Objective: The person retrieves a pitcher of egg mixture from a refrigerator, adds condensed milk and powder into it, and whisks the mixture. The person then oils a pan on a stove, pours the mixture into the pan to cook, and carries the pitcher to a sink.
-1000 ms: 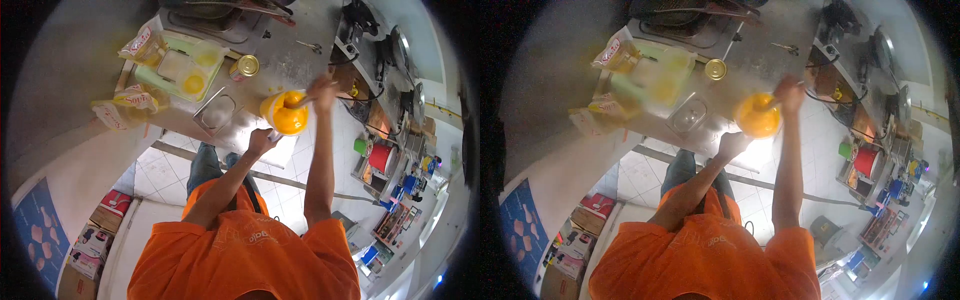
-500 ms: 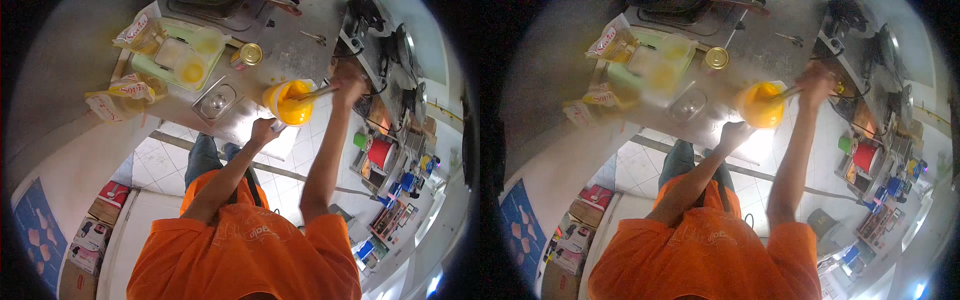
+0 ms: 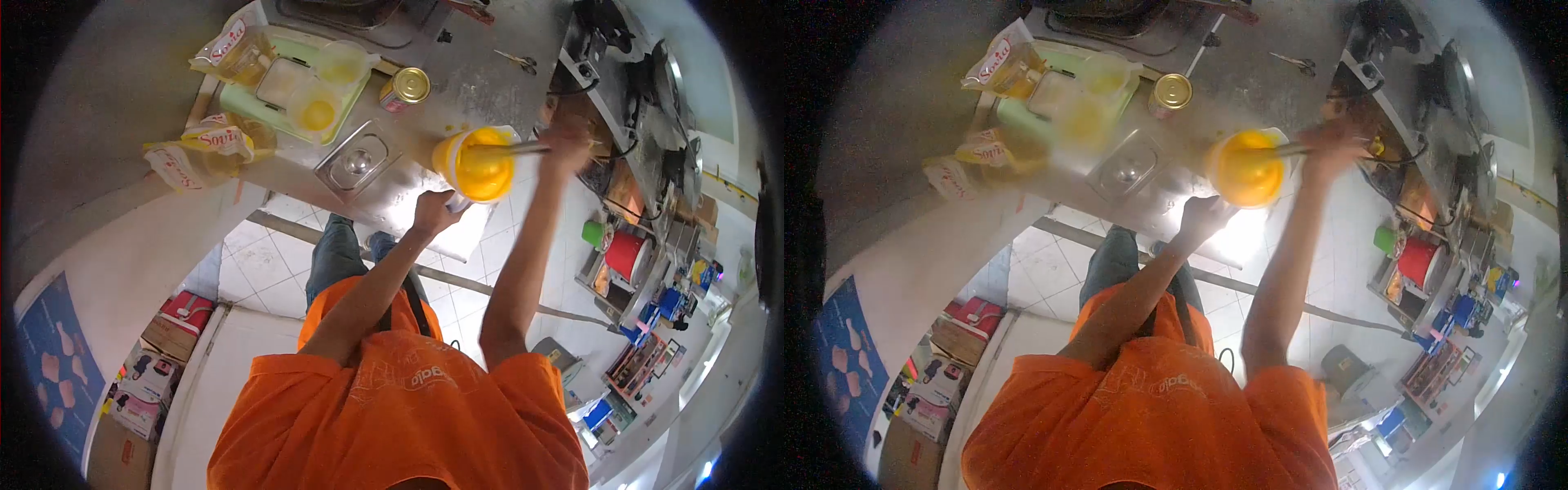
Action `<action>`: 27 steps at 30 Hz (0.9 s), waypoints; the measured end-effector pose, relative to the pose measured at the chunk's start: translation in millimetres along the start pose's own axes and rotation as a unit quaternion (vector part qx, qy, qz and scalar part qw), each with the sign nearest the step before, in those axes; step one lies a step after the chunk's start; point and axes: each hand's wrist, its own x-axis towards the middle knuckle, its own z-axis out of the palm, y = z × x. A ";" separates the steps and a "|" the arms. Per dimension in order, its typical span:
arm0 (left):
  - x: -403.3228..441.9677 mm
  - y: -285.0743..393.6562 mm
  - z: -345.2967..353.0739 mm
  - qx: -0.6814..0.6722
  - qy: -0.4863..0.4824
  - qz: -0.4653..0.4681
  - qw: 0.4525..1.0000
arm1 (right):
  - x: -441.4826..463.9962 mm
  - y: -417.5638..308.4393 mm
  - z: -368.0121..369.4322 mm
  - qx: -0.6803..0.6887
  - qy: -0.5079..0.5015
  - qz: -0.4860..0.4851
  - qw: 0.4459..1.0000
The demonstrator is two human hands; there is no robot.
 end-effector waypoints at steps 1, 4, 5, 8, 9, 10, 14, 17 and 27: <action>3.5 2.4 -3.4 0.003 -0.006 0.003 1.000 | -4.7 39.7 1.6 -0.087 -0.025 -0.077 0.993; 2.8 -8.8 12.5 -0.009 -0.007 -0.013 1.000 | 5.7 1.8 1.8 -0.017 -0.008 0.016 1.000; -1.4 -8.3 15.2 -0.021 0.006 -0.010 1.000 | 4.2 -19.2 1.2 0.013 0.010 0.047 0.999; 0.5 2.8 3.2 -0.032 -0.028 -0.019 0.999 | -11.4 24.4 6.6 -0.038 0.002 0.022 0.999; -5.2 4.5 4.2 -0.044 -0.023 -0.018 0.999 | -15.1 25.1 8.7 -0.028 -0.060 -0.013 0.998; -3.2 1.6 5.7 -0.025 -0.027 -0.019 0.999 | -1.2 13.9 -1.7 -0.034 -0.042 0.013 0.998; 0.3 -2.1 8.7 -0.005 -0.009 -0.013 1.000 | 14.4 -7.6 -9.4 0.013 0.009 0.040 0.999; -0.9 -11.5 15.5 -0.042 0.013 0.014 0.999 | 27.4 0.6 -10.7 0.066 0.031 0.044 0.996; 4.3 -2.9 4.4 0.014 0.000 0.019 1.000 | 3.3 37.4 -14.7 -0.096 0.049 -0.032 0.994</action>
